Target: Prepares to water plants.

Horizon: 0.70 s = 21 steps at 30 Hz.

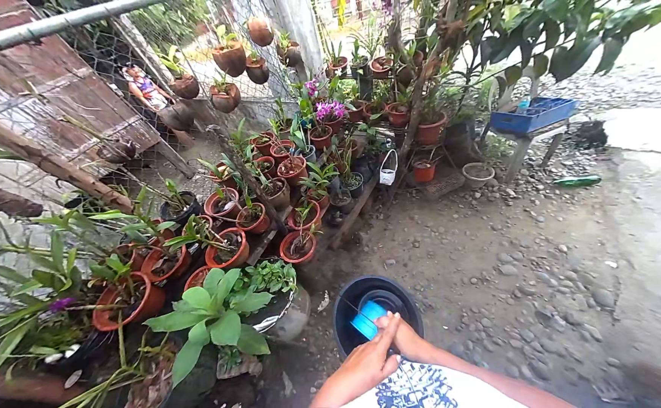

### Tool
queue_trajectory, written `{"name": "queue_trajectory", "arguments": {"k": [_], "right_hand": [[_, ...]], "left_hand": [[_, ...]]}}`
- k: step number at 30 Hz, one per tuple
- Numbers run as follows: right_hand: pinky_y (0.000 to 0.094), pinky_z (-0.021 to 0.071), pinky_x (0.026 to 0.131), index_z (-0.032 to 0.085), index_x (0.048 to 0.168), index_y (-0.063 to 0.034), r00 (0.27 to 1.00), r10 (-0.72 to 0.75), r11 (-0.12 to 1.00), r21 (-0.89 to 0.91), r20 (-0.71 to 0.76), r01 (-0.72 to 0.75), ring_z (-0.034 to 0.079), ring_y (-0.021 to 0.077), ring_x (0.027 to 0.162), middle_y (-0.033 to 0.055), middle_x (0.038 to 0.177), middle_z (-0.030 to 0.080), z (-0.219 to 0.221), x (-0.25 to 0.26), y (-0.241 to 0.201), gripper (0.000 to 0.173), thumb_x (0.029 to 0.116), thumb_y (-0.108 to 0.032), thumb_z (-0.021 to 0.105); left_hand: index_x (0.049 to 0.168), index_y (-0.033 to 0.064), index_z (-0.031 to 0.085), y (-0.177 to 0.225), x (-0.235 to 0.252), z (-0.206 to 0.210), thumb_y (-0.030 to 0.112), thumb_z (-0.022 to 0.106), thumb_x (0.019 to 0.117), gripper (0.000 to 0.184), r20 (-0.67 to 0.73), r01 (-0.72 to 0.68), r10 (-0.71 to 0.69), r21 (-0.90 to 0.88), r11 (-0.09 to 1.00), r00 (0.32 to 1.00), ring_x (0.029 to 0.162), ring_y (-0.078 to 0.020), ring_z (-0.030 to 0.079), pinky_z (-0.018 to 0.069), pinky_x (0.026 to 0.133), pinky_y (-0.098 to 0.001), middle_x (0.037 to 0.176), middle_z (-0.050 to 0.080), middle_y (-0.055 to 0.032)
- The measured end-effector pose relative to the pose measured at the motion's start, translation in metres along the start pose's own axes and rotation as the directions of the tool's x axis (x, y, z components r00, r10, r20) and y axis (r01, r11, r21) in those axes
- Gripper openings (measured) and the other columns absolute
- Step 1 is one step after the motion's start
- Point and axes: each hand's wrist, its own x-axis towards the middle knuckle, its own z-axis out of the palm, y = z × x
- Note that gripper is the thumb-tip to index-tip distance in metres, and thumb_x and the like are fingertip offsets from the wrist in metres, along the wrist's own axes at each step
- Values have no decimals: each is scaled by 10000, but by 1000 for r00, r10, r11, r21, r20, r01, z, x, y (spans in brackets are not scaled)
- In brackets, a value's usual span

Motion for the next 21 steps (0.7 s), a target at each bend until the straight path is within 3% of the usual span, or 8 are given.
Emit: {"name": "queue_trajectory", "arguments": {"k": [6,9,10,12,14,17,21], "right_hand": [[317,531,765,642,881,-51,998,48,989,-138,-42,-54,625,93,760,24,777,633,-16,2,9,317,1071,-282,536],[329,536,794,663,942,-32,996,80,993,-89,-33,-83,636,108,803,47,827,653,-24,-1,9,412,1096,-361,470],[305,530,726,636,867,-75,996,80,995,-51,-32,-82,615,90,723,15,749,622,-26,-2,9,451,1108,-386,415],[262,427,552,540,716,-155,995,89,996,-8,-36,-89,494,68,544,-36,596,510,-31,-2,15,548,1112,-454,309],[238,359,472,480,662,-172,994,104,994,23,-38,-103,412,59,463,-49,533,442,-36,-1,18,560,1123,-416,273],[232,316,452,470,624,-178,995,90,996,3,-36,-90,373,49,443,-63,515,422,-43,-1,27,503,1096,-286,333],[251,375,511,473,627,-179,997,46,995,-85,-59,-51,414,52,487,-68,534,433,-49,-1,35,510,1105,-267,321]], "left_hand": [[1647,103,213,2,3,10,201,488,1076,642,-50,-55,55,-2,998,997,1448,-331,466,413,1152,-529,1627,374,-196],[1640,87,237,4,6,15,185,497,1065,639,-73,-81,80,-4,997,994,1480,-316,425,391,1177,-515,1647,335,-195],[1639,86,238,6,6,16,181,504,1058,647,-80,-82,82,-5,997,993,1481,-317,423,404,1166,-519,1655,318,-197],[1638,80,240,8,7,20,179,524,1047,663,-91,-86,84,-13,996,992,1478,-315,428,423,1149,-521,1662,298,-201],[1636,71,240,8,9,23,183,529,1047,665,-90,-80,78,-18,997,993,1454,-316,462,432,1140,-521,1653,320,-200],[1641,89,232,10,11,28,188,514,1057,656,-40,-35,33,-26,999,999,1386,-339,538,460,1099,-563,1628,381,-178],[1647,117,224,11,14,31,204,497,1061,653,-16,-5,5,-34,999,1000,1373,-344,549,463,1088,-579,1621,395,-172]]}}
